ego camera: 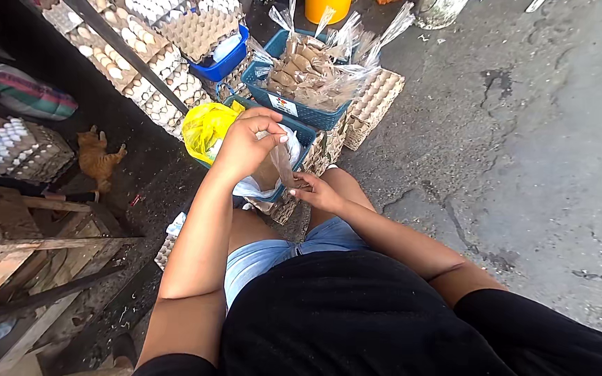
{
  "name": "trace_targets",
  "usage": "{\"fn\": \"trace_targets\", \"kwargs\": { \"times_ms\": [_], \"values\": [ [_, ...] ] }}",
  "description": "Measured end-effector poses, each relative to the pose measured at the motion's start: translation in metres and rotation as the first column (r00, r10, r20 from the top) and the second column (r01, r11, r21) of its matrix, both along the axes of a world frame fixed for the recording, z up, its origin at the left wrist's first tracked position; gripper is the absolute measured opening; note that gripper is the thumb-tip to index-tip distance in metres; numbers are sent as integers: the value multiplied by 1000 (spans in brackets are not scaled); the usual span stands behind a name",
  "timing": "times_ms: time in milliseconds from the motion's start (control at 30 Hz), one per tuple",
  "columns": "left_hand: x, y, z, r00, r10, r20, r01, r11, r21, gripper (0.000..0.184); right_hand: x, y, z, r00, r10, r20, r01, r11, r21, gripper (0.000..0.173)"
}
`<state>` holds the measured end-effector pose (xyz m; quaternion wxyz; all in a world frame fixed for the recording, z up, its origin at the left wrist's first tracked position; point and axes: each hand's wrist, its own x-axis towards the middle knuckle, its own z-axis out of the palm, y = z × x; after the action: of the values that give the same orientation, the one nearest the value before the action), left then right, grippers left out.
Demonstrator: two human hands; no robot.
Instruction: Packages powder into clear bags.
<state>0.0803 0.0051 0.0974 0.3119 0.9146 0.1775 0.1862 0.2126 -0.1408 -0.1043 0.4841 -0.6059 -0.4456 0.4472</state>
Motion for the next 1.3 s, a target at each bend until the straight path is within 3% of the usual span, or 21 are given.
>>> {"fn": "trace_targets", "kwargs": {
  "times_ms": [67,167,400,533,667,733,767,800,867,1100,1300],
  "values": [
    [5,0,-9,998,-21,-65,22,1000,13,10,3,-3,7,999,-45,20,45,999,-12,59],
    [2,-8,-2,1000,-19,10,18,997,75,12,14,-6,37,999,-33,40,32,999,28,52],
    [8,-20,-8,976,-148,162,102,959,264,16,35,1,56,998,58,-30,-46,951,307,62],
    [18,-26,-22,967,-256,1,249,941,229,16,36,-11,49,993,31,-110,0,962,274,72],
    [19,-31,-29,968,-246,-49,250,932,262,19,36,-23,34,990,78,-118,-37,948,317,87],
    [21,-32,-28,963,-269,36,249,930,271,19,40,-24,37,995,86,-48,-69,957,282,73],
    [22,-30,-31,961,-268,63,243,934,261,19,38,-26,40,995,100,4,-98,965,242,58],
    [22,-28,-36,966,-253,54,232,940,250,20,33,-28,41,993,112,31,-116,975,191,40],
    [25,-20,-51,975,-222,17,211,947,243,23,26,-26,41,989,105,101,-115,988,107,25],
    [26,-7,-84,993,-105,53,84,949,304,28,6,-33,42,998,-56,2,56,993,-106,24],
    [18,-5,-81,984,-36,172,1,980,200,24,-4,-25,49,958,-136,253,118,989,87,32]
  ]
}}
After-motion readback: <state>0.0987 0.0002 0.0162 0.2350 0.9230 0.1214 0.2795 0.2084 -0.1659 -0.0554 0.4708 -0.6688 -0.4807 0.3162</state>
